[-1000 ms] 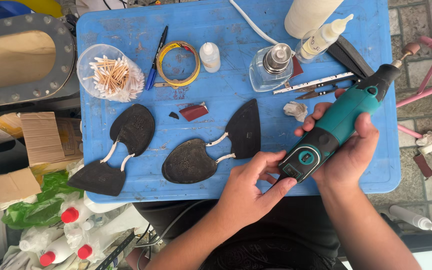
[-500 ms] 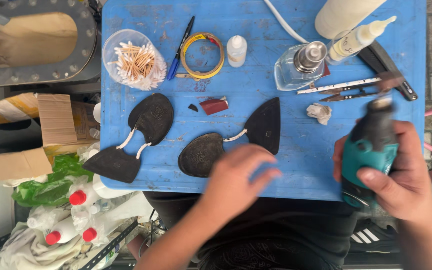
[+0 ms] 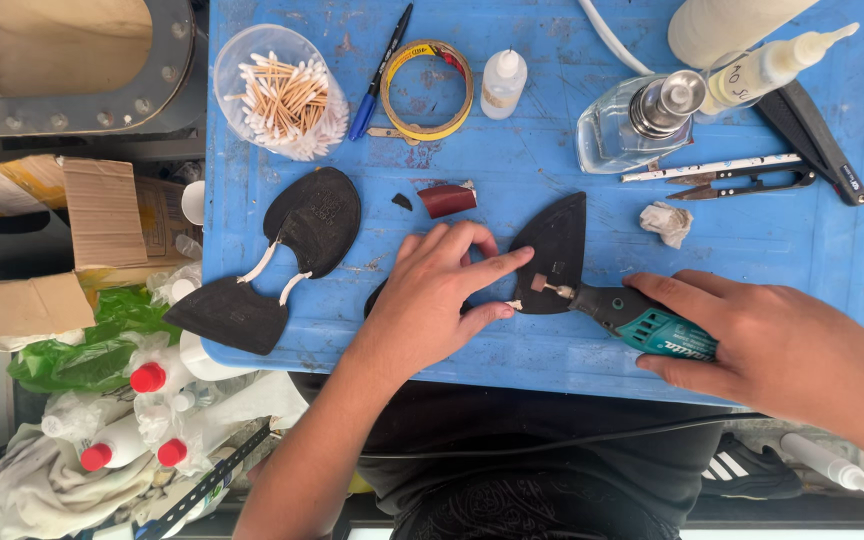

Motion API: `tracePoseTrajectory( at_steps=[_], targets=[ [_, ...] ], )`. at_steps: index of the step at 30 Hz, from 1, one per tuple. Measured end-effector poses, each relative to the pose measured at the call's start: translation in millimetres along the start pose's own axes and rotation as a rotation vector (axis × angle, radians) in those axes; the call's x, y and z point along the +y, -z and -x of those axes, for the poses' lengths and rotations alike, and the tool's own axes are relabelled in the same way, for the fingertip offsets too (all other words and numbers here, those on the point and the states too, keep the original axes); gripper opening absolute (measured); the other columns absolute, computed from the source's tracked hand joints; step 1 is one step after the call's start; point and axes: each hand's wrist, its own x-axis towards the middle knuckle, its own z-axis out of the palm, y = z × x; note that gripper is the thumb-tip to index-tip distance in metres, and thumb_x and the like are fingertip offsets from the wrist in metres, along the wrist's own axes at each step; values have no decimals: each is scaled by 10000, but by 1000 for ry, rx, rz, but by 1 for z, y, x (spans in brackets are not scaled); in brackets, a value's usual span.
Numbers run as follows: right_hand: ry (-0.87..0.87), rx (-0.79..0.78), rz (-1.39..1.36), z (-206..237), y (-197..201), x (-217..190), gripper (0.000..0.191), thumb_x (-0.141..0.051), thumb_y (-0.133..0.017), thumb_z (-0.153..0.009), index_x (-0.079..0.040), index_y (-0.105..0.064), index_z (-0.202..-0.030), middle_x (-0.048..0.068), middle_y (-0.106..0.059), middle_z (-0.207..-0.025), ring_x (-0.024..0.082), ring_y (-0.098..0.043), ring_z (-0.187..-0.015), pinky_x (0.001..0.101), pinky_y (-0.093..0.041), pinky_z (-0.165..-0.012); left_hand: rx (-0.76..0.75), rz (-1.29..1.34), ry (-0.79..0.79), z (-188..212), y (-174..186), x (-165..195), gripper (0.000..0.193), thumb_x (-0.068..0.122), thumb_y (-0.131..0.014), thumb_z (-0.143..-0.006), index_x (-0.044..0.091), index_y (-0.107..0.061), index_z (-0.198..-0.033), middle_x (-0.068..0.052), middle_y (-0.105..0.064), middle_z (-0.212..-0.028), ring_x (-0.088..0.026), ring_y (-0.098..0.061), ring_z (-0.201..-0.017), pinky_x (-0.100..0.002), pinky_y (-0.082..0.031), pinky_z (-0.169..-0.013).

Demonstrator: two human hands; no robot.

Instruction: The person uses a rotary tool to grind and smooth the white straps and edges of two black flip-flops on a blue workbench. The person holds the sandals steady while operating the tool along the strap and sole edges.

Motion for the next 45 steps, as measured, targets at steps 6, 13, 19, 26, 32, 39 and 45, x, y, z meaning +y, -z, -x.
tracePoseTrajectory(
  at_steps=[6,13,19,26,32,39,45],
  targets=[
    [38,15,106,-3,-8,-3,802,-565,-764,-775,-215,-545,-1463,-2,-683,-1163,292,-739,-652,392,-621,-629,-50,-122,56,-8,0,-3,665,393,-872,-666,328,-710,-1308,-22,-559,-1038,-234,-523,-996,-403,-407,-842],
    [16,-24,148,-4,-7,-11,795,-549,-715,-779,-218,-533,-1479,-11,-659,-1224,262,-753,-683,369,-635,-644,-51,-116,68,-9,1,-3,697,432,-879,-618,350,-718,-1292,-15,-556,-1013,-232,-515,-986,-401,-420,-838],
    [10,-67,148,-3,-8,-13,789,-568,-733,-771,-249,-542,-1467,-34,-650,-1237,243,-758,-694,354,-640,-663,-41,-118,66,-9,1,-2,699,434,-871,-610,361,-719,-1288,-12,-553,-1007,-227,-517,-989,-399,-427,-841],
    [70,-17,126,-4,-11,-9,771,-522,-730,-761,-246,-557,-1459,-23,-649,-1324,268,-759,-716,385,-636,-671,-45,-122,61,-10,2,-3,740,433,-873,-576,366,-714,-1295,-11,-550,-1015,-224,-518,-976,-395,-435,-854],
    [17,-31,122,-6,-10,-9,794,-561,-755,-793,-225,-532,-1477,-32,-620,-1329,261,-763,-718,378,-638,-686,-62,-120,77,-11,1,-3,763,425,-872,-540,371,-716,-1285,-4,-550,-1004,-220,-520,-969,-394,-440,-865],
    [49,-4,110,-7,-12,-8,776,-550,-765,-785,-219,-551,-1453,-15,-629,-1302,274,-760,-725,387,-636,-676,-59,-118,70,-11,2,-3,765,428,-871,-539,366,-717,-1286,-6,-553,-1007,-219,-520,-970,-394,-440,-869],
    [64,16,113,-7,-11,-8,778,-545,-759,-776,-221,-554,-1453,-6,-638,-1297,274,-761,-715,381,-638,-680,-64,-122,64,-11,1,-4,769,442,-860,-532,364,-716,-1283,-13,-552,-1006,-224,-523,-978,-398,-437,-861]
  ],
)
